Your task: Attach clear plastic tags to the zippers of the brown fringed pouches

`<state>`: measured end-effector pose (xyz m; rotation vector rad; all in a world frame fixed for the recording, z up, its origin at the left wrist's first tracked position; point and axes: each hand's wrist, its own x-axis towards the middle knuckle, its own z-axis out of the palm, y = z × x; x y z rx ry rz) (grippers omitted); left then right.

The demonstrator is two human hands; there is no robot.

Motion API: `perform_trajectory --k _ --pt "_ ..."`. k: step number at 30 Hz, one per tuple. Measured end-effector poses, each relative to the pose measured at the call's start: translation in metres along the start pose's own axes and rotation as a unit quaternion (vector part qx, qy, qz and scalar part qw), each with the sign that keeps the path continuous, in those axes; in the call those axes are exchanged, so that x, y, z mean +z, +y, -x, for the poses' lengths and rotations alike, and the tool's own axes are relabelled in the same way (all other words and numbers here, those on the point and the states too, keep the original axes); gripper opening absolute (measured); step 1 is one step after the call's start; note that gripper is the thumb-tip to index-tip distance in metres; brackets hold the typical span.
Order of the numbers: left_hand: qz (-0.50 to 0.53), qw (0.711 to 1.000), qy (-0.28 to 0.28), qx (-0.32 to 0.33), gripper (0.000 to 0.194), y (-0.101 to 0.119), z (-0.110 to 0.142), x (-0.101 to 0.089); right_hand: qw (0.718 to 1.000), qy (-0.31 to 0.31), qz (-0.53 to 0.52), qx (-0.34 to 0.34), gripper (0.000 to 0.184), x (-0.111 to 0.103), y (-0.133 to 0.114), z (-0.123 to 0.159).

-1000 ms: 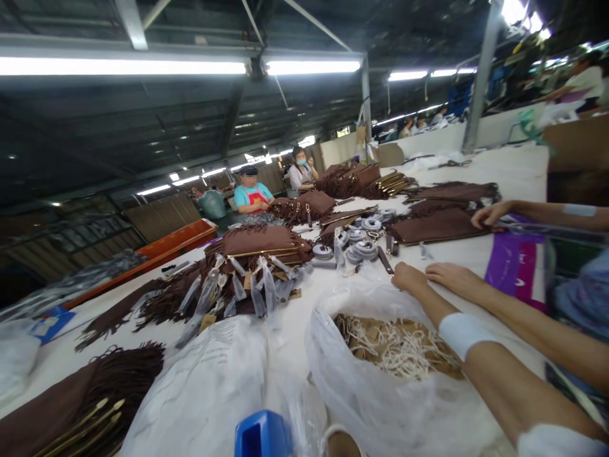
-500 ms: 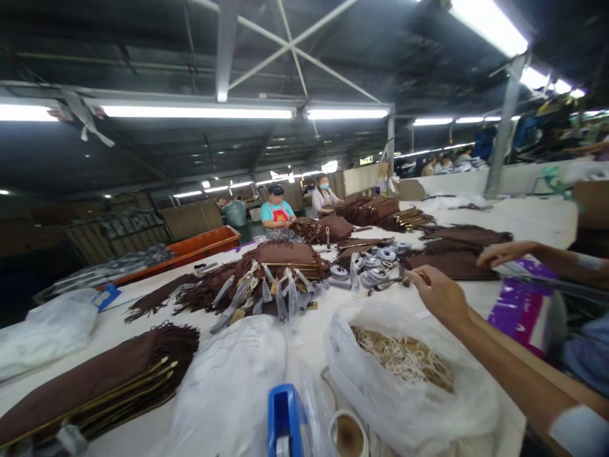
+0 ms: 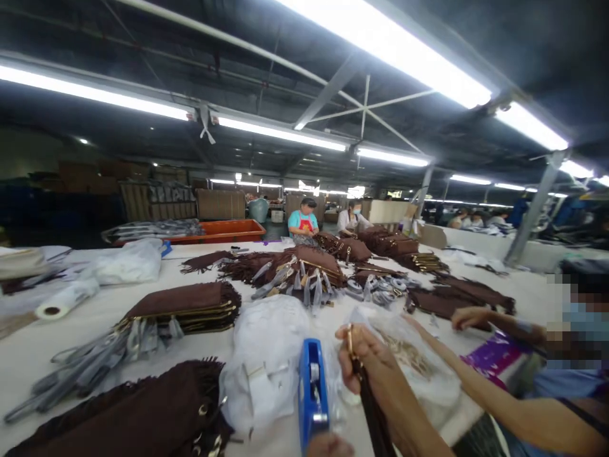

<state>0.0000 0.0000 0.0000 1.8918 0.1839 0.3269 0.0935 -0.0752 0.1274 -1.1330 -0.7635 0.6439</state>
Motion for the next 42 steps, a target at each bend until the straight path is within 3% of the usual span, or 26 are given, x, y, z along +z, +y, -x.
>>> perform_trajectory --k 4,6,8,10,14,17,20,23,26,29,32,36,39,42 --pt "0.135 0.985 0.065 -0.082 0.055 -0.013 0.064 -0.061 0.992 -0.084 0.059 0.072 0.036 0.052 0.053 0.034" --pt "0.276 0.946 0.150 -0.085 0.056 -0.012 0.100 -0.094 0.986 -0.108 0.089 0.092 0.036 0.079 0.075 0.042" --pt "0.338 0.922 0.179 -0.067 0.053 -0.007 0.134 -0.120 0.977 -0.134 0.123 0.109 0.035 0.110 0.095 0.046" --pt "0.344 0.918 0.189 -0.050 0.048 -0.002 0.163 -0.140 0.967 -0.163 0.156 0.115 0.033 0.144 0.112 0.050" --pt "0.305 0.916 0.257 -0.050 0.037 -0.010 0.212 -0.169 0.951 -0.205 0.214 0.086 0.028 0.208 0.135 0.064" --pt "0.313 0.892 0.319 -0.063 0.033 -0.025 0.250 -0.190 0.927 -0.260 0.266 0.055 0.024 0.249 0.147 0.078" --pt "0.335 0.865 0.361 -0.096 0.034 -0.045 0.289 -0.206 0.875 -0.321 0.363 -0.017 0.023 0.281 0.164 0.089" --pt "0.351 0.841 0.389 -0.134 0.033 -0.065 0.326 -0.208 0.813 -0.402 0.411 -0.091 0.026 0.307 0.183 0.097" --pt "0.335 0.823 0.429 -0.162 0.030 -0.079 0.356 -0.205 0.780 -0.469 0.407 -0.083 0.024 0.332 0.197 0.103" --pt "0.293 0.833 0.439 -0.164 0.030 -0.085 0.380 -0.206 0.777 -0.495 0.389 -0.011 0.013 0.352 0.203 0.108" --pt "0.246 0.832 0.474 -0.150 0.033 -0.089 0.394 -0.214 0.793 -0.472 0.384 0.035 0.016 0.359 0.206 0.105" --pt "0.195 0.785 0.565 -0.162 0.031 -0.103 0.395 -0.228 0.813 -0.396 0.426 0.037 0.022 0.355 0.208 0.087" --pt "0.291 0.760 0.562 -0.148 0.034 -0.115 0.383 -0.234 0.811 -0.377 0.447 0.035 0.025 0.361 0.206 0.072" --pt "0.370 0.709 0.589 -0.120 0.029 -0.119 0.367 -0.235 0.791 -0.397 0.465 0.021 0.024 0.377 0.203 0.066"
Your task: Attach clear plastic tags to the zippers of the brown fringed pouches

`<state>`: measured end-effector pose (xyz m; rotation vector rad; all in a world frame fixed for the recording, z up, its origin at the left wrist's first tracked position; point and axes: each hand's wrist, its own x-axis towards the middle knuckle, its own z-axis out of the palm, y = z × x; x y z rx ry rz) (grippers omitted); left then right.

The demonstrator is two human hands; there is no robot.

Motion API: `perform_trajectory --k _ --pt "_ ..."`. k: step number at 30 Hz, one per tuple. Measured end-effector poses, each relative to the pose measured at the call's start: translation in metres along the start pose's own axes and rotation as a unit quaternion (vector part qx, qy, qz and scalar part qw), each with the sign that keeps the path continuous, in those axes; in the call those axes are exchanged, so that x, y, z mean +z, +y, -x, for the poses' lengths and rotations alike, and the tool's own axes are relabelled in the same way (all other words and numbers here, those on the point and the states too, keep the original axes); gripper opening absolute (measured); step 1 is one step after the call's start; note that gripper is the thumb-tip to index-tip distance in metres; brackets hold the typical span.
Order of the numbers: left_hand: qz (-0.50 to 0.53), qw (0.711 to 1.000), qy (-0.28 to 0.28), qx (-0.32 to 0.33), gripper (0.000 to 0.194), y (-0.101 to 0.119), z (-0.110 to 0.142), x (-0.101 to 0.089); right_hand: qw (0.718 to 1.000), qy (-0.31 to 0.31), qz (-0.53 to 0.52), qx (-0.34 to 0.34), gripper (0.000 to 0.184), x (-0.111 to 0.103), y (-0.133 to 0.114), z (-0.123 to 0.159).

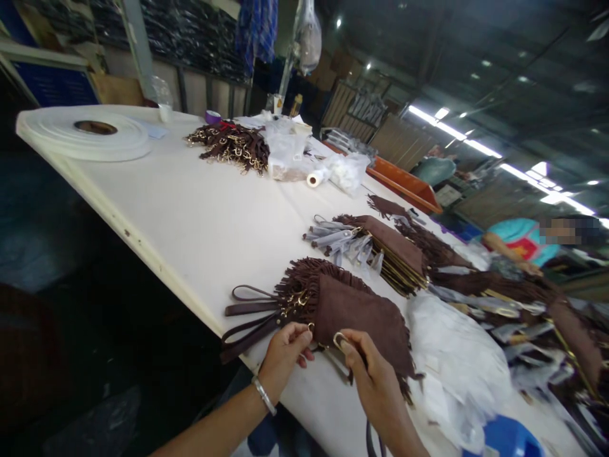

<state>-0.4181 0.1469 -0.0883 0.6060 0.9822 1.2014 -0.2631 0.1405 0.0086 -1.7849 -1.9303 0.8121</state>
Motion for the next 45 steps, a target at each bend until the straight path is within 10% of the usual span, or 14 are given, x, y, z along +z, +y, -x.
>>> perform_trajectory --k 20,37,45 --pt "-0.092 0.983 0.105 0.120 0.024 -0.007 0.005 0.017 0.960 -0.080 0.149 -0.224 0.032 0.017 -0.006 -0.041" --pt "-0.302 0.935 0.113 0.147 0.031 -0.002 0.006 0.010 0.961 -0.107 0.176 -0.182 0.035 0.027 -0.015 -0.037" --pt "-0.281 0.944 0.053 0.163 0.020 -0.003 0.004 0.007 0.965 -0.182 0.130 -0.139 0.021 -0.006 -0.035 -0.033"
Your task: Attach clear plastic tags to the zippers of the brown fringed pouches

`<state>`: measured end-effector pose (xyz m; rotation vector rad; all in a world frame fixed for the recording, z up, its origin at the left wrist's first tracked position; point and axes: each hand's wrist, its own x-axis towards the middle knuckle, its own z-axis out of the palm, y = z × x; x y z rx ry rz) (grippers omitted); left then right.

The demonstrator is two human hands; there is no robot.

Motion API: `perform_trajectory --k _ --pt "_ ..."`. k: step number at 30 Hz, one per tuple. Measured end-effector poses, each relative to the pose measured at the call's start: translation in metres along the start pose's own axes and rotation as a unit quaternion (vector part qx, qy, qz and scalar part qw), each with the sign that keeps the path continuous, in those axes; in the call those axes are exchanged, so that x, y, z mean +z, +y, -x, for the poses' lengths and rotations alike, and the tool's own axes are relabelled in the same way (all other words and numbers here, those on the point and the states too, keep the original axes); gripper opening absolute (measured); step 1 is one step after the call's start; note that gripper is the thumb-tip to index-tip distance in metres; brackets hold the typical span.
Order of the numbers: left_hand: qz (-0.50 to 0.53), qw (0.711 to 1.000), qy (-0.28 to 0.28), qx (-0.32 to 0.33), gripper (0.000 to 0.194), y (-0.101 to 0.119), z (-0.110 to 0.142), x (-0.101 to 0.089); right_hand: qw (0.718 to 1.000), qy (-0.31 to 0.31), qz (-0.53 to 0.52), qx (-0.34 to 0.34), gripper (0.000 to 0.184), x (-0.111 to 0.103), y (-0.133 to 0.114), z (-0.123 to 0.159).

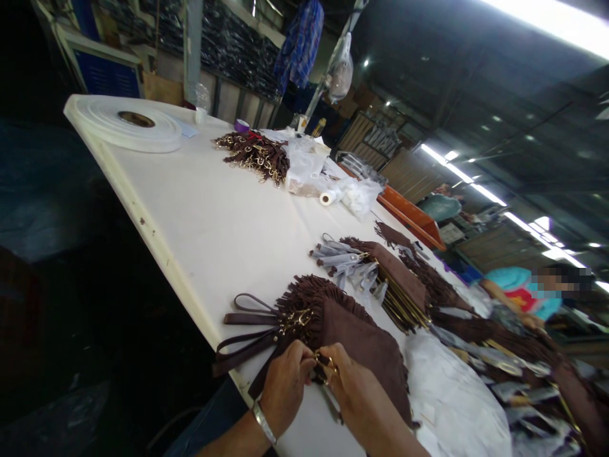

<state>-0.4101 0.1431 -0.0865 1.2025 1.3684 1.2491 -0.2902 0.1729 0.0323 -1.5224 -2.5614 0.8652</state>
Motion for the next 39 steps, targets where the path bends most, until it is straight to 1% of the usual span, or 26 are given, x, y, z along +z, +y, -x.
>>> perform_trajectory --k 2,4,7,10,12,14,16,19,20,22,24,25,27,29,31,34,35,39 --pt "0.057 0.998 -0.007 -0.007 0.019 0.000 0.001 -0.002 0.999 0.016 -0.040 -0.004 0.021 -0.013 0.000 0.001" --pt "0.084 0.996 -0.002 -0.028 0.021 -0.003 0.005 -0.003 0.995 0.064 -0.072 0.015 0.021 -0.024 0.001 0.000" --pt "0.088 0.995 -0.005 -0.046 0.024 -0.009 0.011 -0.001 0.980 0.139 -0.127 0.068 0.028 -0.038 0.002 -0.005" --pt "0.074 0.996 -0.037 -0.035 0.024 -0.010 0.016 0.002 0.966 0.178 -0.170 0.083 0.031 -0.048 0.002 -0.010" --pt "0.045 0.998 -0.043 -0.012 0.024 -0.007 0.016 0.003 0.958 0.197 -0.195 0.073 0.032 -0.052 0.002 -0.013" --pt "0.016 0.999 -0.040 0.025 0.024 -0.001 0.013 0.002 0.947 0.219 -0.228 0.060 0.032 -0.055 0.003 -0.015" --pt "0.000 0.996 -0.044 0.073 0.028 0.004 0.006 0.002 0.930 0.252 -0.261 0.049 0.031 -0.058 0.004 -0.017" --pt "-0.037 0.988 -0.063 0.136 0.034 0.010 -0.011 0.000 0.898 0.296 -0.320 0.049 0.030 -0.064 0.003 -0.024" --pt "-0.060 0.986 -0.054 0.145 0.034 0.010 -0.018 -0.001 0.887 0.304 -0.344 0.054 0.030 -0.066 0.002 -0.026" --pt "-0.121 0.983 -0.012 0.138 0.034 0.009 -0.034 -0.004 0.866 0.316 -0.383 0.066 0.032 -0.069 0.001 -0.030" --pt "-0.189 0.974 0.027 0.122 0.036 0.005 -0.050 -0.009 0.852 0.323 -0.406 0.072 0.034 -0.072 0.002 -0.033" --pt "-0.217 0.968 0.032 0.119 0.037 0.003 -0.058 -0.011 0.848 0.325 -0.412 0.070 0.034 -0.073 0.004 -0.035" --pt "-0.250 0.960 0.011 0.128 0.042 -0.001 -0.072 -0.016 0.845 0.326 -0.420 0.063 0.033 -0.074 0.009 -0.037" --pt "-0.261 0.955 -0.016 0.137 0.043 -0.002 -0.082 -0.020 0.843 0.325 -0.425 0.059 0.032 -0.074 0.014 -0.039" --pt "-0.273 0.952 -0.033 0.137 0.034 0.000 -0.089 -0.023 0.841 0.321 -0.431 0.057 0.032 -0.074 0.018 -0.041" --pt "-0.282 0.949 -0.044 0.133 0.013 0.009 -0.093 -0.029 0.838 0.316 -0.442 0.051 0.031 -0.074 0.019 -0.042" --pt "-0.281 0.949 -0.048 0.132 0.011 0.013 -0.093 -0.032 0.837 0.315 -0.444 0.050 0.031 -0.074 0.018 -0.042" --pt "-0.258 0.956 -0.071 0.122 0.021 0.025 -0.094 -0.042 0.837 0.328 -0.435 0.057 0.030 -0.075 0.014 -0.039"
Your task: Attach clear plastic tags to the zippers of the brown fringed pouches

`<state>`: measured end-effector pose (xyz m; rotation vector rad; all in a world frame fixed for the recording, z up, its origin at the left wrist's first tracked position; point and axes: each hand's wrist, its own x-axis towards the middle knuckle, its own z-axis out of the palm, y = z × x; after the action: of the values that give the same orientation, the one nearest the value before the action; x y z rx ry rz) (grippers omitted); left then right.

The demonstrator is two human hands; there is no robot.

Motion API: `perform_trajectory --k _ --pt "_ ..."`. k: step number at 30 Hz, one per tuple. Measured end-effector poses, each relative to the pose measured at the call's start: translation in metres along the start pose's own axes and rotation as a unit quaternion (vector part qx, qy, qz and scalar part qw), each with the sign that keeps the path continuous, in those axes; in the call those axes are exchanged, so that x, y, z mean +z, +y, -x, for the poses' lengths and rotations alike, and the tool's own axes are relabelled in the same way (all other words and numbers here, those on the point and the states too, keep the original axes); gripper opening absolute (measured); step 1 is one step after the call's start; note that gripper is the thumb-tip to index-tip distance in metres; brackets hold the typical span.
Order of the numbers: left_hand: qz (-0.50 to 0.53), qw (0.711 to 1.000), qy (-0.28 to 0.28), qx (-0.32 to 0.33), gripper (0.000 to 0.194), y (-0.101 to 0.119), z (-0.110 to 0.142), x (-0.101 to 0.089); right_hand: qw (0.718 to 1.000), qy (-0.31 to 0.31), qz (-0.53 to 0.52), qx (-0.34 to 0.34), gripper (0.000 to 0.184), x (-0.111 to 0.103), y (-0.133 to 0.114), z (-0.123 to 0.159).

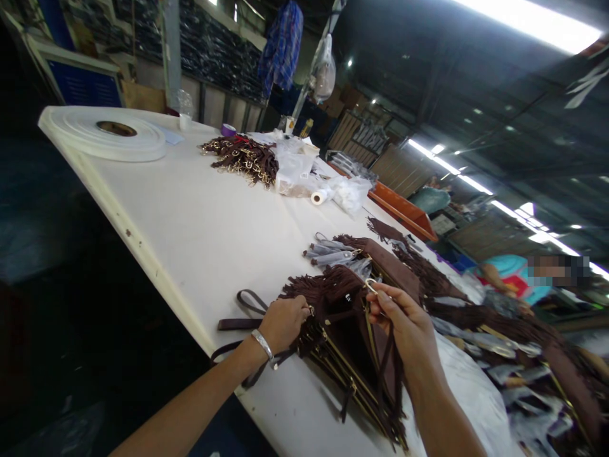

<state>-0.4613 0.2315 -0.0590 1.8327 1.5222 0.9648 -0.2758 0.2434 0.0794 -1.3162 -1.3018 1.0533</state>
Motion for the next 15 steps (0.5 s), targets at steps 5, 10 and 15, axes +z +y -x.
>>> perform_trajectory --k 5,10,15 --pt "0.054 0.998 -0.015 -0.014 0.020 -0.008 -0.002 -0.002 1.000 -0.010 -0.006 0.008 0.033 0.003 0.001 0.001" --pt "0.110 0.993 0.006 -0.034 0.025 -0.016 0.006 -0.007 0.997 -0.058 -0.029 0.045 0.033 0.015 0.004 0.018" --pt "0.268 0.961 -0.003 -0.061 0.039 -0.007 0.017 -0.015 0.990 -0.117 -0.009 0.082 0.031 0.040 0.020 0.052"
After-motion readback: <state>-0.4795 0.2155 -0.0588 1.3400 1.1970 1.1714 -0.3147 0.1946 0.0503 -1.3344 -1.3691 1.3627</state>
